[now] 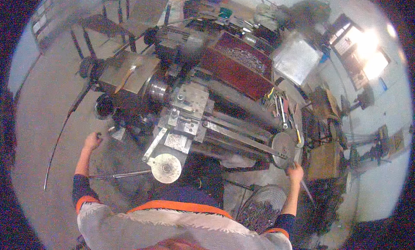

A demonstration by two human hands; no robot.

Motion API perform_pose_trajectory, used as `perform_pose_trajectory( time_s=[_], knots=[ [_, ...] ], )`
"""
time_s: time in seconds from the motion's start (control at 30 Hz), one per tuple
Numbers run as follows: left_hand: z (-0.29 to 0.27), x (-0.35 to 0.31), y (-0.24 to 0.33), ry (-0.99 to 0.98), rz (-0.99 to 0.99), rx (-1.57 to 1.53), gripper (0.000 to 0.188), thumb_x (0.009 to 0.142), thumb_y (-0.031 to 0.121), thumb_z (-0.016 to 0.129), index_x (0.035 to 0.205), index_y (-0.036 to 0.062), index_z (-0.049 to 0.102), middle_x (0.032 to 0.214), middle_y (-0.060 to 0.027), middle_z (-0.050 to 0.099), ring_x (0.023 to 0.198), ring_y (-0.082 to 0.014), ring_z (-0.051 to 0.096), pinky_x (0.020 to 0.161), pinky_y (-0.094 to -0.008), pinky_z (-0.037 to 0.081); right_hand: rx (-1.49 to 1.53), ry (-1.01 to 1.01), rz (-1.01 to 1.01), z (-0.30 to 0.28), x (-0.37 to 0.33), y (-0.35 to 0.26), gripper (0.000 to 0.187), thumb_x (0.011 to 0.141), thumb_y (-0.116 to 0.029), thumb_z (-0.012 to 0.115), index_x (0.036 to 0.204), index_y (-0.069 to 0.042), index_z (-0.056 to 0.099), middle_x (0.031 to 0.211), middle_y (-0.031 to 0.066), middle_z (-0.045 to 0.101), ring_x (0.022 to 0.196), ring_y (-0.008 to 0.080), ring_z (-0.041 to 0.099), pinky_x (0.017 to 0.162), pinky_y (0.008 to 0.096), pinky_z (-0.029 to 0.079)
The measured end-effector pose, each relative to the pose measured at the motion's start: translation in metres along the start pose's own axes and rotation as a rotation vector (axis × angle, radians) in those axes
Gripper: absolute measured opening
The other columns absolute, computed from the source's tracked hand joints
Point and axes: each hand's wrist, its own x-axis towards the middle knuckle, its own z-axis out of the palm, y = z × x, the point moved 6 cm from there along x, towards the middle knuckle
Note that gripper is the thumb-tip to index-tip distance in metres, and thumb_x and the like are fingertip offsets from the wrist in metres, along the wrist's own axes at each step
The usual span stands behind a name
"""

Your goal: The person operates a metal lathe, repeatedly loading small cylindrical metal pieces into the chuck, turning the machine on to machine the parts, and then removing the finished pieces. The person uses a long metal rod to assist with loading and unloading the parts from the chuck.

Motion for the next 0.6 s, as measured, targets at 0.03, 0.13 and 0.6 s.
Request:
perform_pose_trajectory(
  time_s=[0.03, 0.13, 0.6],
  knots=[
    [-0.007, -0.018, -0.019, 0.059, 0.021, -0.037, 0.037, 0.072, 0.025, 0.065, 0.105, 0.0086, 0.062, 0.089, -0.014, 0.065, 0.086, -0.0296, 0.062, 0.075, -0.0402, 0.048, -0.054, 0.02, 0.034, 0.015, 0.005, 0.04, 0.05, 0.063, -0.019, 0.061, 0.112, -0.01, 0.06, 0.102, 0.0181, 0.062, 0.097, 0.0321, 0.059, 0.085, 0.0378, 0.045],
    [-0.027, -0.082, -0.055, 0.128, -0.074, -0.093, 0.033, 0.075, 0.019, 0.064, 0.103, 0.0037, 0.062, 0.082, -0.0154, 0.065, 0.077, -0.0276, 0.064, 0.069, -0.0384, 0.05, -0.232, -0.036, 0.171, 0.035, 0.002, 0.12, 0.049, 0.066, -0.018, 0.059, 0.115, -0.012, 0.056, 0.101, 0.0177, 0.062, 0.098, 0.0341, 0.058, 0.083, 0.0396, 0.046],
    [-0.018, -0.145, -0.052, 0.738, -0.335, -0.984, 0.017, 0.082, 0.009, 0.054, 0.088, -0.0073, 0.059, 0.062, -0.0101, 0.059, 0.049, -0.0135, 0.055, 0.048, -0.0267, 0.045, -0.398, -0.001, 0.311, 0.058, -0.029, 0.158, 0.031, 0.068, -0.022, 0.056, 0.093, -0.006, 0.064, 0.092, 0.0176, 0.064, 0.091, 0.036, 0.061, 0.079, 0.0428, 0.048]
  ],
)
